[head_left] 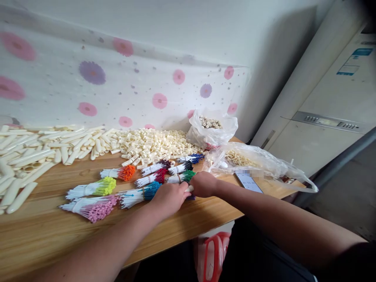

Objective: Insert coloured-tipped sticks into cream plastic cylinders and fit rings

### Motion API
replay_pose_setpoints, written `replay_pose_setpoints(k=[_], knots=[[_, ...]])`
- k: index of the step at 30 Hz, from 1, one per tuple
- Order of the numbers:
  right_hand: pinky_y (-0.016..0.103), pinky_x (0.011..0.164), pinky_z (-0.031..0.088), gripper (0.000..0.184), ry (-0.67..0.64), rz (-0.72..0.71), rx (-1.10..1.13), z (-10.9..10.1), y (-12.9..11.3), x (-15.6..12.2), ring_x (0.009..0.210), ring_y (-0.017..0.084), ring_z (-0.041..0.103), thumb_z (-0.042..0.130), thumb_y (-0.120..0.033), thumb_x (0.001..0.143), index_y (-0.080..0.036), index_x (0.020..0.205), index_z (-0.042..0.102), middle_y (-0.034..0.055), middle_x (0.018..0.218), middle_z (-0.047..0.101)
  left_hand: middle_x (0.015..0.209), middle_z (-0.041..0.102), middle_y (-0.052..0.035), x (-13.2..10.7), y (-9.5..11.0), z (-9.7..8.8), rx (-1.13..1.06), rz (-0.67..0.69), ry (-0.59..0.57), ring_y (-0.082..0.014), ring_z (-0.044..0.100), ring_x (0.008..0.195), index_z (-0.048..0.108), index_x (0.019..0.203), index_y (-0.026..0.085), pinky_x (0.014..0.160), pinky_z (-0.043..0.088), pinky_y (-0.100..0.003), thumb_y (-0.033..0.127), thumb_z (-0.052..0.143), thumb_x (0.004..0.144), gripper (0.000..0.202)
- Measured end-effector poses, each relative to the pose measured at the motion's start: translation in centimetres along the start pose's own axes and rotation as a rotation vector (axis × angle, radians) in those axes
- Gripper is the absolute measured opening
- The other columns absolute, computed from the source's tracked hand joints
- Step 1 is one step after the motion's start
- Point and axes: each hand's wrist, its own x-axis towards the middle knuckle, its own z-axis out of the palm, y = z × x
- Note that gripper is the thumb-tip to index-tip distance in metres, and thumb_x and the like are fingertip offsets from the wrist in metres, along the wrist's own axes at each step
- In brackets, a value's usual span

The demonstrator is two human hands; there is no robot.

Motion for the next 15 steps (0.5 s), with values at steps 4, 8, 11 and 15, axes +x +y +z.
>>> replay_pose_setpoints(k=[4, 8, 11, 15], knots=[[0.032, 0.068, 0.042, 0.028, 0.163, 0.018, -0.061, -0.8, 0.1, -1.0, 0.086, 0.025, 0.062, 0.045, -0.028, 0.089, -0.015, 0.090, 0.070, 0.0141, 0.090, 0.070, 0.086, 0.071, -0.0116, -0.2, 0.2, -0.6, -0.112, 0.020, 0.069, -0.0251, 0.066, 0.080, 0.058, 0.093, 0.017, 0.063, 0.041, -0.029, 0.035, 0.040, 0.093, 0.025], [0.033, 0.070, 0.042, 0.025, 0.285, -0.027, -0.111, -0.7, 0.1, -0.8, 0.087, 0.026, 0.061, 0.044, -0.018, 0.086, -0.014, 0.084, 0.069, 0.0139, 0.087, 0.069, 0.087, 0.072, -0.0074, -0.2, 0.0, -1.3, -0.179, 0.053, 0.097, -0.0211, 0.067, 0.079, 0.059, 0.089, 0.018, 0.062, 0.043, -0.026, 0.035, 0.038, 0.095, 0.027], [0.030, 0.064, 0.042, 0.016, 0.249, -0.059, -0.106, -0.5, 0.2, 0.3, 0.079, 0.024, 0.063, 0.054, -0.017, 0.077, -0.013, 0.077, 0.069, 0.0130, 0.079, 0.070, 0.086, 0.073, -0.0086, 0.0, -0.3, -1.1, 0.027, 0.017, 0.115, -0.0240, 0.069, 0.081, 0.061, 0.092, 0.017, 0.064, 0.045, -0.028, 0.037, 0.042, 0.093, 0.027], [0.029, 0.062, 0.043, 0.015, 0.219, -0.050, -0.092, -1.1, 0.2, 1.8, 0.073, 0.025, 0.066, 0.057, -0.018, 0.074, -0.012, 0.072, 0.070, 0.0136, 0.076, 0.071, 0.086, 0.073, -0.0110, 0.3, -1.0, -0.6, 0.116, -0.019, 0.174, -0.0274, 0.069, 0.080, 0.061, 0.097, 0.017, 0.066, 0.048, -0.033, 0.041, 0.042, 0.093, 0.031]])
